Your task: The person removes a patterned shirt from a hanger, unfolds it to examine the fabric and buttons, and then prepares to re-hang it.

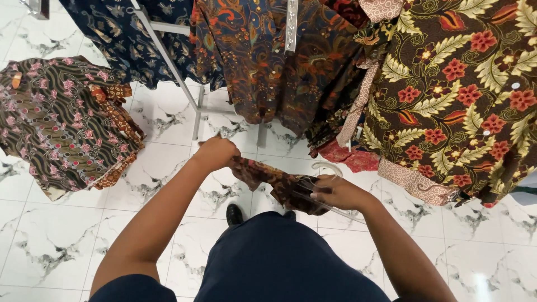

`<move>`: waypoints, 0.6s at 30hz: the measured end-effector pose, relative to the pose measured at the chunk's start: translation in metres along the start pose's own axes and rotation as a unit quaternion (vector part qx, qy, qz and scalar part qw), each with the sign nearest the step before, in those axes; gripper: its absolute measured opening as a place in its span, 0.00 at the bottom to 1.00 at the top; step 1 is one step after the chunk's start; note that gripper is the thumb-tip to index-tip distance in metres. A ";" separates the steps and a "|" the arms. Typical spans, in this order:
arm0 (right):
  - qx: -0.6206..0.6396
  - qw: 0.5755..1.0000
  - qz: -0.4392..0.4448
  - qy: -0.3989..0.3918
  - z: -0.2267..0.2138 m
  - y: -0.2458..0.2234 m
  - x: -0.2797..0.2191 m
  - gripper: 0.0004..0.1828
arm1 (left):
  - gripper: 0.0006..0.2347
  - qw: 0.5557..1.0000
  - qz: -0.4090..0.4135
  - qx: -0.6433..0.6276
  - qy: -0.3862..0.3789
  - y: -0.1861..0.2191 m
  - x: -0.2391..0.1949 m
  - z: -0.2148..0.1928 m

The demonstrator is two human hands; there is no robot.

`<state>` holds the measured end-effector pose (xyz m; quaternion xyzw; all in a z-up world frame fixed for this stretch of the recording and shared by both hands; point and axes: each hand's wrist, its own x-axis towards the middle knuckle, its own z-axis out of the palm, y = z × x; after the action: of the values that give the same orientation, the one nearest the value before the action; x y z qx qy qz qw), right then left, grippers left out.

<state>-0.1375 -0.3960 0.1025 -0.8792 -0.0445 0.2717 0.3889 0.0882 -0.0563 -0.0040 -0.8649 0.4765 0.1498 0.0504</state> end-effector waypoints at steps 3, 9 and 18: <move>0.004 1.000 -0.002 0.023 -0.001 -0.004 -0.002 0.11 | 0.12 0.999 -0.017 -0.030 -0.033 0.008 -0.009 -0.028; 0.020 0.998 -0.011 0.056 -0.002 -0.013 -0.003 0.10 | 0.16 0.995 -0.044 -0.063 -0.065 0.012 -0.023 -0.048; -0.033 0.994 -0.030 0.101 -0.010 -0.046 -0.007 0.11 | 0.14 0.988 -0.128 -0.048 -0.071 -0.049 -0.018 0.029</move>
<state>-0.1325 -0.3726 0.1434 -0.9129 -0.0406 0.1681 0.3698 0.1141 -0.0090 -0.0288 -0.9073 0.3491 0.2263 0.0611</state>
